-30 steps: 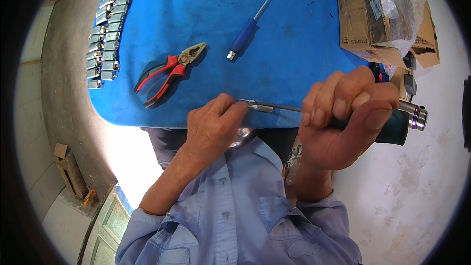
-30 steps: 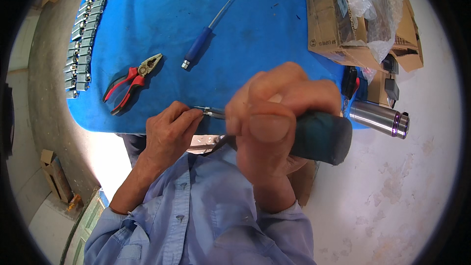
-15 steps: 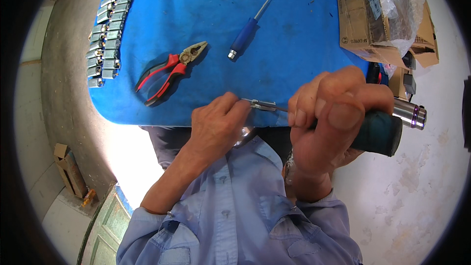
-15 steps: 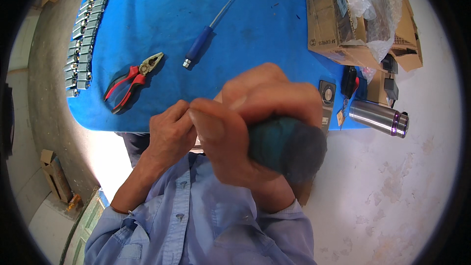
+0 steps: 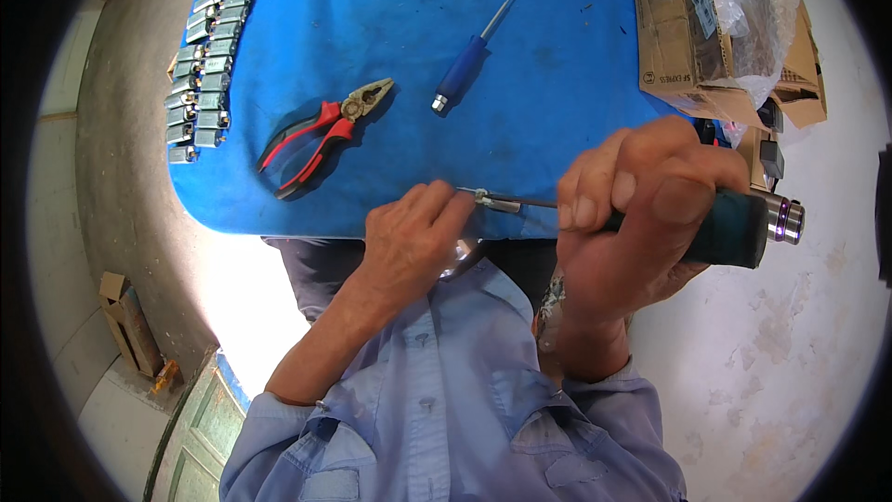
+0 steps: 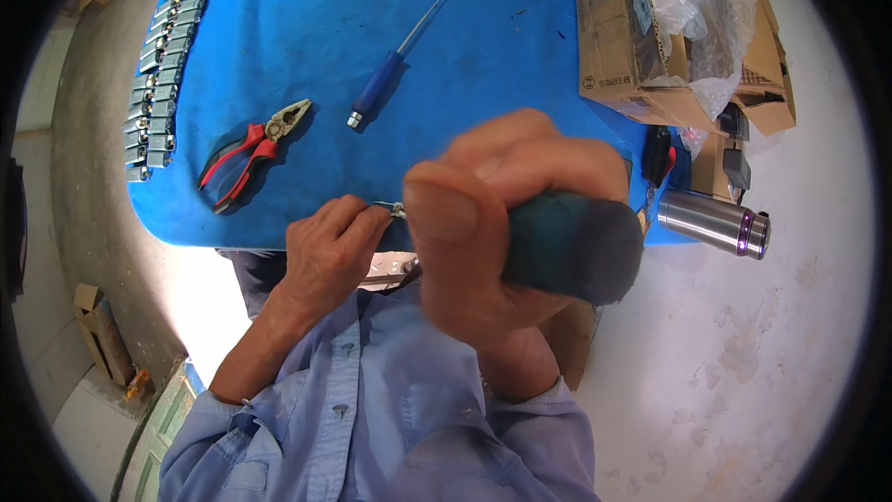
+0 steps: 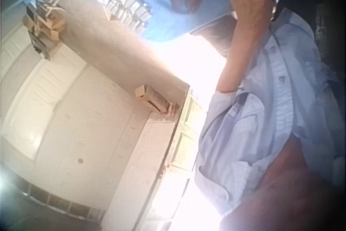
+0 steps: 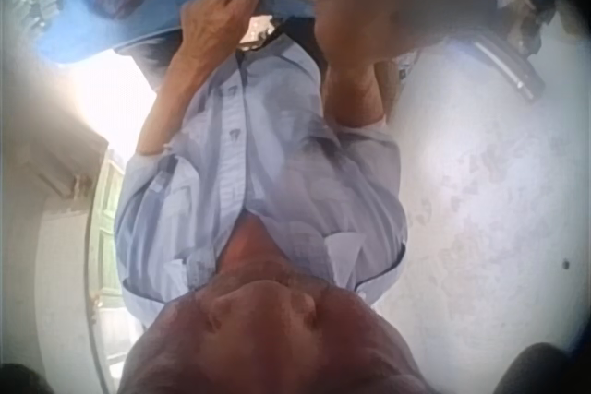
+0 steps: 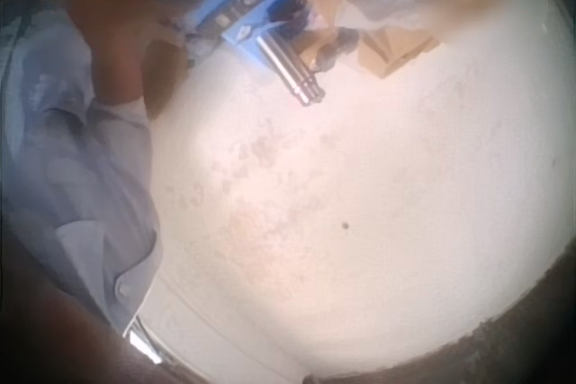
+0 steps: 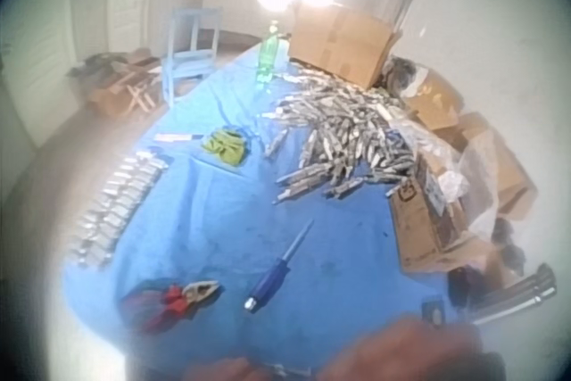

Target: The person measures a metal component using a caliper after examining it by hand and using a screwdriver.

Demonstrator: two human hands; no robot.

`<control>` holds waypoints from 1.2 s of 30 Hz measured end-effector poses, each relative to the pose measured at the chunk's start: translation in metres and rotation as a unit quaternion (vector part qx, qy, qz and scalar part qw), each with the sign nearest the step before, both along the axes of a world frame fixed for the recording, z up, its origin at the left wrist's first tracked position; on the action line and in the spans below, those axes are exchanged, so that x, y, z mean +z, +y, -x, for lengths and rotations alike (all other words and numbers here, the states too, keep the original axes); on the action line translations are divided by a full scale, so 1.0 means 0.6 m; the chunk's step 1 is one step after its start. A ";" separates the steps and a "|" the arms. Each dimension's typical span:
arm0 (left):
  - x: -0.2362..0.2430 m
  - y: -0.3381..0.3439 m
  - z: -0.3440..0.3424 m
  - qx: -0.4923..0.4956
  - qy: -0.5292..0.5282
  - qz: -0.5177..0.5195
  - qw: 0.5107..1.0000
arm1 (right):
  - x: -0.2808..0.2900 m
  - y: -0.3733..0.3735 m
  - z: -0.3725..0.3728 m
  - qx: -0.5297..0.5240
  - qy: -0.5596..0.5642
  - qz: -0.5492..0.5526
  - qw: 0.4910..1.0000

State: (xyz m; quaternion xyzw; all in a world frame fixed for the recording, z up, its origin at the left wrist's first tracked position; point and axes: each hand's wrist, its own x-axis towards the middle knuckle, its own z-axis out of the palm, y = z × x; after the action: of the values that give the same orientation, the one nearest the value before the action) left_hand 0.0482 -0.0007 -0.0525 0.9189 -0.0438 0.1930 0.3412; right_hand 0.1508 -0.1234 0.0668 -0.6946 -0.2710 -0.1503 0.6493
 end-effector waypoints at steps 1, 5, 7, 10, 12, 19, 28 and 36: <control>0.000 0.000 0.000 -0.001 -0.003 -0.001 1.000 | 0.000 0.000 0.000 0.000 0.001 -0.007 1.000; 0.003 0.000 0.000 -0.002 -0.008 -0.005 1.000 | 0.002 -0.001 -0.002 0.010 0.013 -0.005 1.000; 0.008 0.001 -0.001 -0.006 -0.006 -0.007 1.000 | 0.004 0.000 -0.001 0.013 0.016 -0.002 1.000; 0.005 0.001 -0.001 -0.008 -0.005 -0.011 1.000 | 0.006 0.001 0.001 0.018 0.018 -0.010 1.000; 0.005 0.001 -0.001 -0.008 -0.005 -0.011 1.000 | 0.007 0.000 0.001 0.019 0.013 0.000 1.000; 0.006 0.001 -0.003 -0.007 -0.008 -0.011 1.000 | 0.013 0.001 0.003 0.026 0.015 0.007 1.000; 0.006 0.010 0.003 -0.037 -0.001 -0.026 0.999 | 0.021 0.001 0.010 0.031 0.021 0.046 0.998; 0.005 0.005 0.001 -0.025 0.003 -0.020 0.999 | 0.037 -0.008 0.017 0.089 0.049 0.000 0.995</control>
State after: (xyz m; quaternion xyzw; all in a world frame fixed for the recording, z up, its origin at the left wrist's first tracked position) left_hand 0.0477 0.0021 -0.0495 0.9248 -0.0699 0.1805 0.3276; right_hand 0.1403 -0.1285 0.0888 -0.6742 -0.3002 -0.0576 0.6723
